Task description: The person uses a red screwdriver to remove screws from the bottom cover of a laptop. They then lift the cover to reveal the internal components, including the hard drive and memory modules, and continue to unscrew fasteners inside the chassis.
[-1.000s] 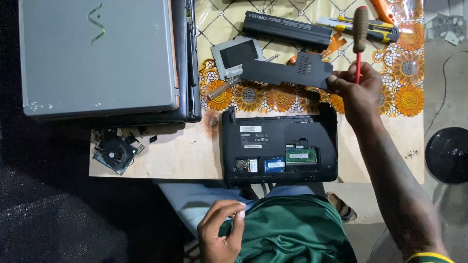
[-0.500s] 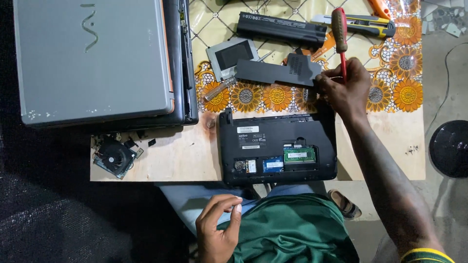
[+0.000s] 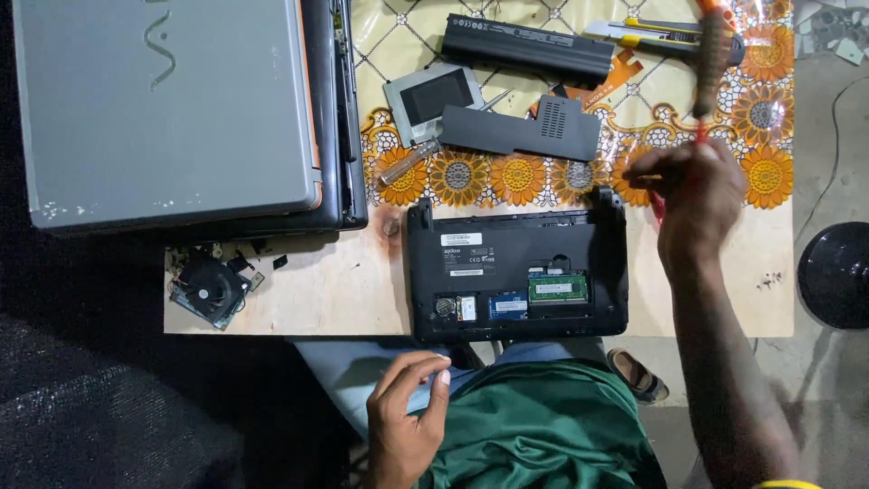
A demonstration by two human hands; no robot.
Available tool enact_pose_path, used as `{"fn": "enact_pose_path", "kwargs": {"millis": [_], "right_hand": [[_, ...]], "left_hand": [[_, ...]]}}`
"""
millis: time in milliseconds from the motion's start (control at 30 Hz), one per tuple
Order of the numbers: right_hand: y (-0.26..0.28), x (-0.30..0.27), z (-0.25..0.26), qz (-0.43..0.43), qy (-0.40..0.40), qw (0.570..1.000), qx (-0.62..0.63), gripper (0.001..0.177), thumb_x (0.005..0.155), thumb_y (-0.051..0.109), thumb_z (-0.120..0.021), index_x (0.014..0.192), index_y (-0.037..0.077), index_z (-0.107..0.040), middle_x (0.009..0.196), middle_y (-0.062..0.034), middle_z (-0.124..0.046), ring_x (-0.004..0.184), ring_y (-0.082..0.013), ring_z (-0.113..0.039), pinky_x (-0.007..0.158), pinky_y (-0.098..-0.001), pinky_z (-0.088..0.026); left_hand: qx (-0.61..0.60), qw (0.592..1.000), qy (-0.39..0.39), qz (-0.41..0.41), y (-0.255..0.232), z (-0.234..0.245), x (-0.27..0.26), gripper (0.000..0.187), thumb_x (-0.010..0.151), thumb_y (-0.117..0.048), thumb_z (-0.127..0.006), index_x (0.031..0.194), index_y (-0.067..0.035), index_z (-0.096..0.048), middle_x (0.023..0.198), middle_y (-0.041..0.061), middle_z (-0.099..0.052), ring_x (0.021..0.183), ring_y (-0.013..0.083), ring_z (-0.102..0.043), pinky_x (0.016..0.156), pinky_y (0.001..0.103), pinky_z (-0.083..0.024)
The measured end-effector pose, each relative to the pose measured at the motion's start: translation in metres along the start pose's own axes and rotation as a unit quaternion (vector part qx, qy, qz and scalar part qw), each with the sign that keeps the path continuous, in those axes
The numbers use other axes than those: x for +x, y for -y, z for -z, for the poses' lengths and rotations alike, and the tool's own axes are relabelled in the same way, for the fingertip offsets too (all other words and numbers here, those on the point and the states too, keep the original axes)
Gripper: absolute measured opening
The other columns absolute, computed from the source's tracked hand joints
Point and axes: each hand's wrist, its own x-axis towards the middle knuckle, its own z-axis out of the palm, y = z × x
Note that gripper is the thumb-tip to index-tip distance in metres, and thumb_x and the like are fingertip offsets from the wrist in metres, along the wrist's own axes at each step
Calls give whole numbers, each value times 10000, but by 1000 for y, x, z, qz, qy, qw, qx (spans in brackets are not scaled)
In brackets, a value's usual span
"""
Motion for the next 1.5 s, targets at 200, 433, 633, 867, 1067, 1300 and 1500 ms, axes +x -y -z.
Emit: {"fn": "enact_pose_path", "kwargs": {"millis": [200, 433, 633, 867, 1067, 1300, 1500], "right_hand": [[12, -83, 13, 43, -51, 993, 94, 78, 1018, 71, -479, 964, 71, -534, 904, -65, -546, 759, -196, -546, 749, -280, -504], [-22, -147, -5, 77, 140, 986, 45, 108, 956, 120, -600, 1056, 79, -603, 1046, -131, -606, 1016, -248, -635, 718, -312, -631], [-27, -160, -29, 62, 246, 965, -69, 129, 918, 28, -596, 1045, 6, -604, 1018, -119, -636, 1003, -226, -665, 898, -317, -607], [-21, -158, -44, 128, 272, 948, -108, 126, 905, 30, -615, 1031, 21, -608, 987, -107, -662, 945, -222, -687, 866, -313, -613], [-23, -157, -34, 150, 223, 954, -131, 84, 913, 46, -616, 987, 14, -590, 935, -112, -649, 886, -220, -671, 813, -295, -582], [-27, -157, -18, 159, 170, 960, -156, 84, 930, 52, -610, 982, -9, -586, 920, -131, -631, 871, -238, -647, 792, -312, -565], [-32, -155, -4, 153, 137, 965, -163, 71, 968, 82, -600, 1001, 27, -570, 941, -102, -622, 870, -215, -659, 821, -303, -566]], "left_hand": [[55, 998, -37, 4, 14, -5, 16, 173, 863, -91, -639, 1023, -64, -699, 1051, 92, -652, 970, 217, -664, 795, 303, -568], [102, 993, 18, 52, 34, -14, 25, 790, 778, -317, -801, 1423, -76, -415, 1395, 137, -448, 1329, 312, -439, 1074, 431, -423], [98, 994, 13, 40, 43, -14, 27, 761, 841, -490, -665, 1435, -86, -414, 1386, 128, -461, 1301, 307, -445, 1074, 464, -394], [50, 998, 20, 40, 45, -8, 29, 684, 873, -445, -634, 1419, -85, -435, 1374, 121, -485, 1300, 295, -466, 1068, 447, -401], [70, 996, 24, 41, 48, -9, 29, 703, 874, -492, -610, 1418, -82, -436, 1361, 136, -486, 1283, 311, -459, 1070, 462, -400], [74, 997, 24, 26, 48, -8, 30, 721, 820, -297, -763, 1418, -75, -428, 1363, 139, -485, 1274, 311, -469, 1072, 455, -412], [89, 994, 42, 36, 50, -9, 28, 894, 704, -248, -869, 1441, -89, -389, 1385, 131, -452, 1288, 313, -440, 1089, 460, -379]]}}
